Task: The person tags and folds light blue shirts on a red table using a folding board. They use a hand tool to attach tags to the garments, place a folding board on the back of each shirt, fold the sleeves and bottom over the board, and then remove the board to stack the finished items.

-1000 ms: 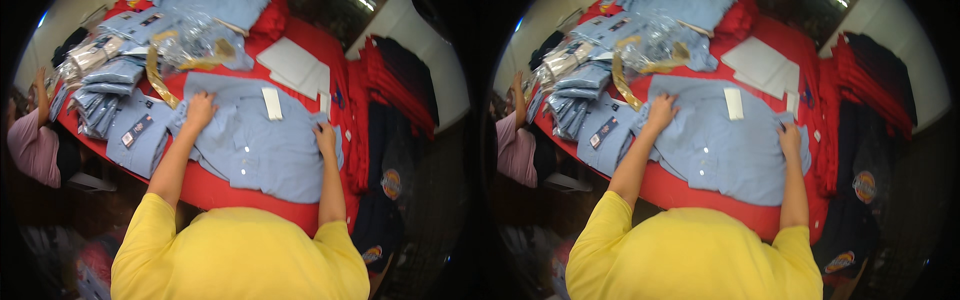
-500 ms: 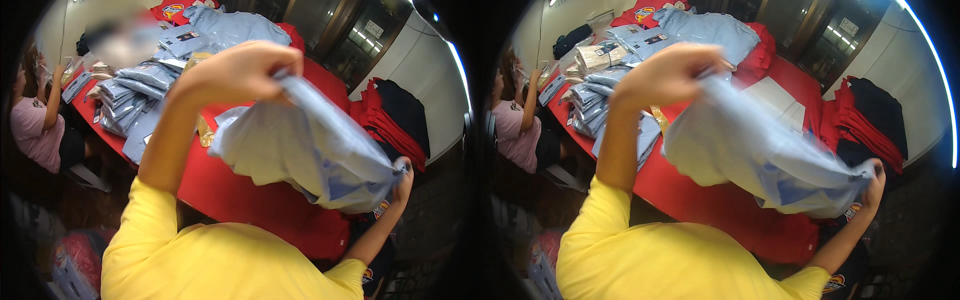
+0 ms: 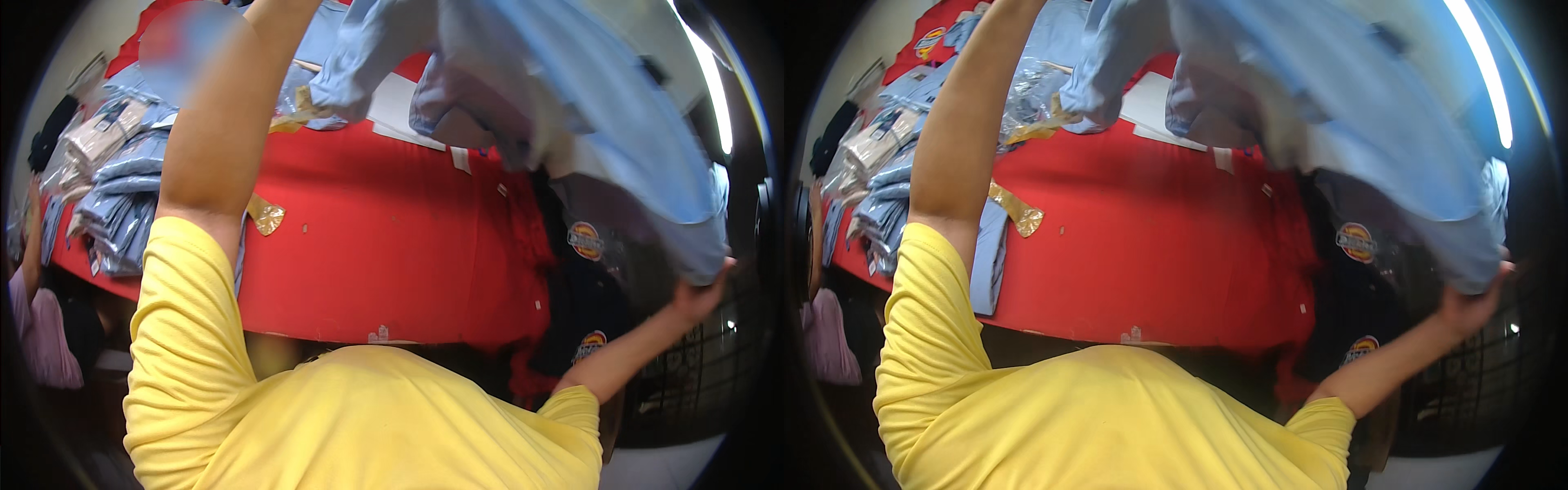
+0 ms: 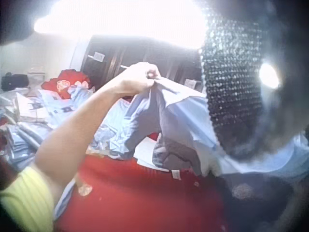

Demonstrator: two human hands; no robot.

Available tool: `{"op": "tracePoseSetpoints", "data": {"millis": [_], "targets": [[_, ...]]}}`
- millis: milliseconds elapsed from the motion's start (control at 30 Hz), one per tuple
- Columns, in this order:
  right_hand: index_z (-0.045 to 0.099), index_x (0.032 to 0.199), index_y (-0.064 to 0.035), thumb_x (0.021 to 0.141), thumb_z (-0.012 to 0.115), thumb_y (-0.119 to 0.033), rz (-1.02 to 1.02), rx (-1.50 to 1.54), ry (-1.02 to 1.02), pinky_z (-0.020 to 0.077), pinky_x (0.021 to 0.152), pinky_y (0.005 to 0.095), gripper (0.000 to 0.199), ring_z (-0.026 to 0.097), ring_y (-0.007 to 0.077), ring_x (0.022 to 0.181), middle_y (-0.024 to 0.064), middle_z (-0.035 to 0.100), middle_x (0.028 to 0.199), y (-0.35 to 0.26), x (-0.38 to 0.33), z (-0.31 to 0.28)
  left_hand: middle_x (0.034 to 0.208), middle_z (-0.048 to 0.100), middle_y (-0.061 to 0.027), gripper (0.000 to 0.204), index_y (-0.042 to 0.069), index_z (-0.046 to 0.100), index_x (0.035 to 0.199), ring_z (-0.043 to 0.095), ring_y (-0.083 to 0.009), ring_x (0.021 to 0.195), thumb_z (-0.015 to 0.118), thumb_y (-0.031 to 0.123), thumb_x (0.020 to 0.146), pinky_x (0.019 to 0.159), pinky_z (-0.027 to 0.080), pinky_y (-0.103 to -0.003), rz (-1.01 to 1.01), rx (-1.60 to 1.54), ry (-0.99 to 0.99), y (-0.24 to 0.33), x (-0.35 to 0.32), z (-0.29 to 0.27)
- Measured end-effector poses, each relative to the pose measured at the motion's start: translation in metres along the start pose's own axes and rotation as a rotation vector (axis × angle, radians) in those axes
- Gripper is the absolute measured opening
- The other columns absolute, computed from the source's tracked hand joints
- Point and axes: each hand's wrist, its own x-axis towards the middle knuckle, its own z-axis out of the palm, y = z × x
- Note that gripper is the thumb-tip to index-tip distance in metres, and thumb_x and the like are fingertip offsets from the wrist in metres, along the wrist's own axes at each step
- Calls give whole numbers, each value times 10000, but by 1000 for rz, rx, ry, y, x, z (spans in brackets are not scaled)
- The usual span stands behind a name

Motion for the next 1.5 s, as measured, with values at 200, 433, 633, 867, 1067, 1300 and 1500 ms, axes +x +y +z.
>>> {"op": "tracePoseSetpoints", "data": {"millis": [200,433,633,867,1067,1300,1500], "targets": [[569,1133,-55,971,506,-215,743,436,7,564,830,441,236,667,273,951,129,650,1071,291,-117,126,1021,651,-165,365,81,652,1088,611,-351,988,551,31,741,892,477,-397,-243,157,-308,-127,-123,29],[578,1240,-38,985,509,-245,761,-559,-403,469,897,302,336,566,161,1073,116,590,1193,392,-150,176,1007,611,-155,259,43,613,1099,602,-283,848,631,125,855,765,502,-351,-376,33,-483,6,-270,48],[665,1041,-44,910,612,-180,672,-1118,344,413,474,210,197,525,54,621,0,662,897,362,-160,-4,680,553,-223,450,-38,558,710,554,-402,651,637,367,892,592,410,-472,-1127,161,-703,94,-420,-8],[671,1066,-40,815,707,-206,373,-1614,392,469,865,368,303,614,300,970,140,635,984,417,-136,-93,735,559,-118,375,20,568,727,555,-332,694,677,364,829,619,425,-435,-595,283,-569,155,-441,71],[591,1134,75,852,668,-156,385,-1408,846,517,594,363,373,662,295,791,225,669,959,348,-166,-151,876,644,-160,228,-32,569,1007,634,-332,747,591,171,905,691,515,-434,-1084,-126,-492,127,-457,47],[585,1046,-5,856,636,-133,818,-1288,1004,421,425,307,235,552,173,504,44,527,631,262,-270,-120,929,648,-121,308,-33,471,1221,648,-167,826,500,123,957,695,533,-298,-1778,-639,-424,128,-472,-42],[594,1167,-45,884,633,-204,431,-1939,483,476,877,414,327,578,331,1040,170,550,1172,309,-256,-65,983,630,-206,469,-5,413,1343,637,-260,870,544,38,894,764,462,-330,-1335,28,-391,146,-456,-9]]}}
